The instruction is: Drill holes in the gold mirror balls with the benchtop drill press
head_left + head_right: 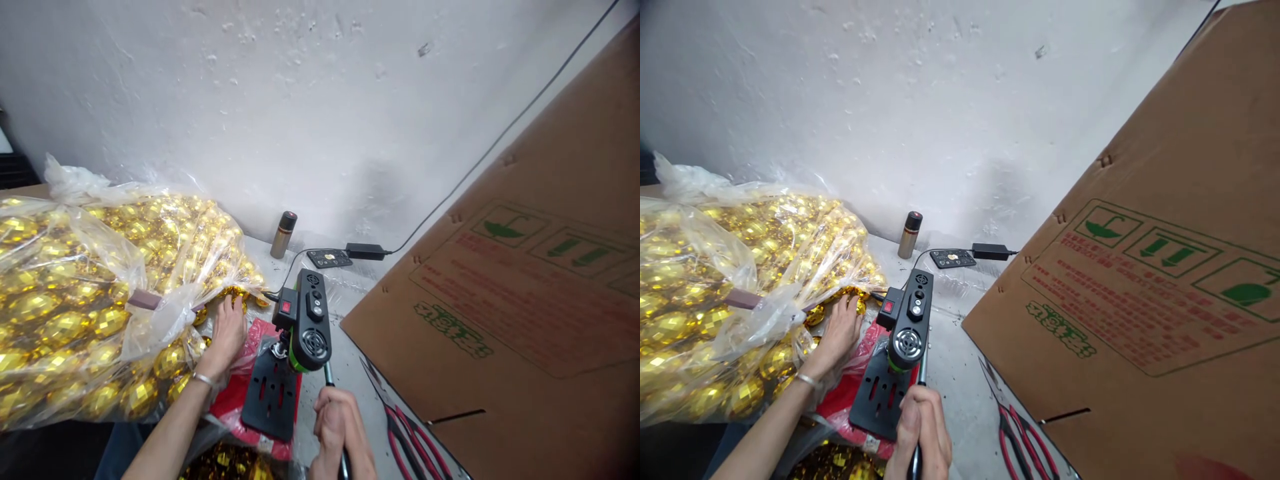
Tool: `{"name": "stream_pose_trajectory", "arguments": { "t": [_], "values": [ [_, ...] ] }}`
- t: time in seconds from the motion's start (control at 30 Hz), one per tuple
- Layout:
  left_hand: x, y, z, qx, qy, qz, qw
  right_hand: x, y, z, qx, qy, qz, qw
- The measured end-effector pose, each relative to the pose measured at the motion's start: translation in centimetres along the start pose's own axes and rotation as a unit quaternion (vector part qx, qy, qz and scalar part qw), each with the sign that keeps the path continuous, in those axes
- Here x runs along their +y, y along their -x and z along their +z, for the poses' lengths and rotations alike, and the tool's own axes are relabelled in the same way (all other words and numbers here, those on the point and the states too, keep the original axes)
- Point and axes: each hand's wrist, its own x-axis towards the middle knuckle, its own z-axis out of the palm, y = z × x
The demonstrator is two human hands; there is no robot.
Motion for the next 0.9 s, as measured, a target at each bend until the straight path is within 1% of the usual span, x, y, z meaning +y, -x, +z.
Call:
{"name": "stream_pose_trajectory", "arguments": {
  "t": [0.03,0.1,0.2,0.27,0.33,0.4,0.43,0.47,0.53,0.6,0.67,0.77,0.83,0.9],
  "values": [
    [0.2,-1.1,0.0,-0.011,-0.01,-0.001,1.0,0.2,0.1,0.0,-0.004,-0.002,-0.006,1.0],
    [0.2,-2.5,0.0,-0.031,-0.011,0.003,0.999,0.5,0.2,-0.1,-0.009,-0.013,-0.02,1.0],
    [0.0,-2.7,-0.2,-0.052,-0.005,0.001,0.999,1.0,0.1,-0.4,-0.013,-0.025,-0.035,0.999],
    [0.1,-1.9,-0.9,-0.057,0.008,0.003,0.998,1.3,-0.2,-0.7,-0.025,-0.018,-0.053,0.998],
    [0.3,-0.4,-1.6,-0.059,0.026,0.018,0.998,1.4,-0.8,-1.0,-0.047,-0.007,-0.086,0.995],
    [0.7,1.8,-1.9,-0.066,0.09,0.03,0.993,1.3,-1.5,-1.3,-0.062,-0.002,-0.112,0.992],
    [0.8,3.1,-1.8,-0.072,0.146,0.029,0.986,1.2,-1.8,-1.3,-0.063,-0.001,-0.116,0.991],
    [0.9,4.5,-1.5,-0.079,0.21,0.02,0.974,1.1,-2.0,-1.3,-0.06,-0.001,-0.115,0.992],
    [1.0,7.1,-0.1,-0.084,0.303,-0.007,0.949,0.8,-2.4,-1.3,-0.055,-0.004,-0.109,0.992],
    [0.9,9.2,1.7,-0.074,0.333,-0.012,0.94,0.6,-2.5,-1.2,-0.054,-0.005,-0.108,0.993],
    [0.9,10.5,3.6,-0.058,0.33,0.013,0.942,0.6,-2.5,-1.2,-0.058,-0.004,-0.112,0.992],
    [0.8,11.1,5.4,-0.048,0.31,0.063,0.947,0.8,-2.3,-1.4,-0.066,0.0,-0.116,0.991],
    [0.7,10.9,5.8,-0.049,0.293,0.087,0.951,0.8,-2.2,-1.5,-0.072,0.003,-0.116,0.991],
    [0.6,10.7,5.7,-0.057,0.283,0.106,0.952,0.9,-2.1,-1.5,-0.073,0.005,-0.119,0.99]
  ]
}}
